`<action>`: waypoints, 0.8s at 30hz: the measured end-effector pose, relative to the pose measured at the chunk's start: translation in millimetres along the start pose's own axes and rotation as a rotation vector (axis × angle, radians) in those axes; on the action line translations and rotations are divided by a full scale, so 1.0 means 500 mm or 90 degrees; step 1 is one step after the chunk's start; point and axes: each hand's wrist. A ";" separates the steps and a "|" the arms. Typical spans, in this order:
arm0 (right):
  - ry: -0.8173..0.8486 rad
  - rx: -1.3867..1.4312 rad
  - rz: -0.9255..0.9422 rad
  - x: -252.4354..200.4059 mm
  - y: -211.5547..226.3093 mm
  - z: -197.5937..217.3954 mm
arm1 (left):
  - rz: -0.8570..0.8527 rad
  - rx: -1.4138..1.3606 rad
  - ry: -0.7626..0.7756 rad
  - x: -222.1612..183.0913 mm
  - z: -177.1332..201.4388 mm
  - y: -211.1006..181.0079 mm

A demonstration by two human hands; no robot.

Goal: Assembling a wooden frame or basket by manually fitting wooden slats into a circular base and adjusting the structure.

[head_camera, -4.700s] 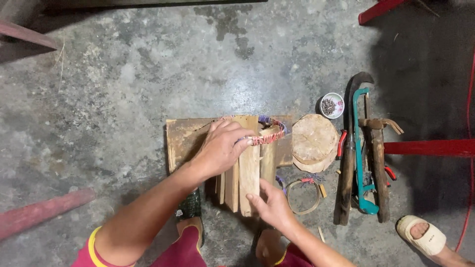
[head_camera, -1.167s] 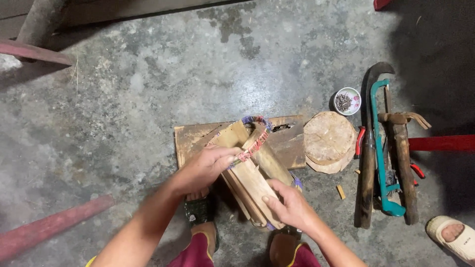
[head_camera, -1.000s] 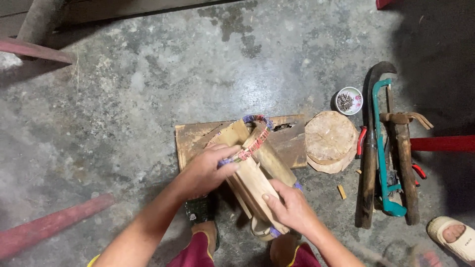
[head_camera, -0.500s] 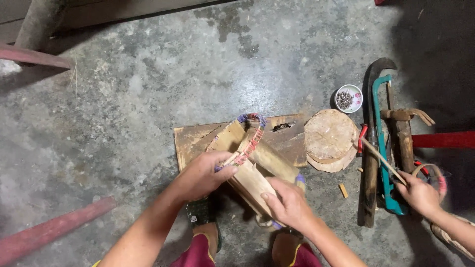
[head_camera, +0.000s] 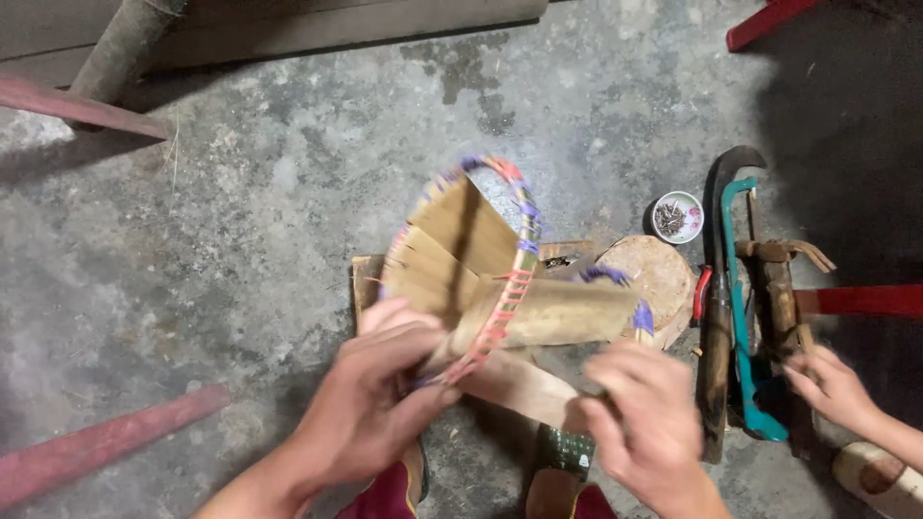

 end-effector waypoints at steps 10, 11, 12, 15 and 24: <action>-0.048 0.182 -0.341 -0.064 -0.104 0.013 | -0.234 0.498 -0.161 0.004 -0.032 0.009; -0.019 0.253 -0.390 -0.076 -0.129 -0.010 | -0.314 0.588 -0.204 0.028 -0.050 0.046; 0.010 0.324 -0.438 -0.088 -0.156 -0.033 | -0.396 0.677 -0.247 0.052 -0.070 0.084; 0.025 0.385 -0.358 -0.118 -0.212 -0.116 | -0.565 0.666 -0.303 0.121 -0.122 0.282; 0.177 0.509 -0.695 -0.194 -0.225 -0.240 | -0.570 0.765 -0.236 0.040 -0.245 0.429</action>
Point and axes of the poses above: each hand's wrist, its own x-axis towards the middle knuckle, its own z-axis out of the back of the hand, y = z × x, and after that the axes turned 5 degrees about -y, right-handed
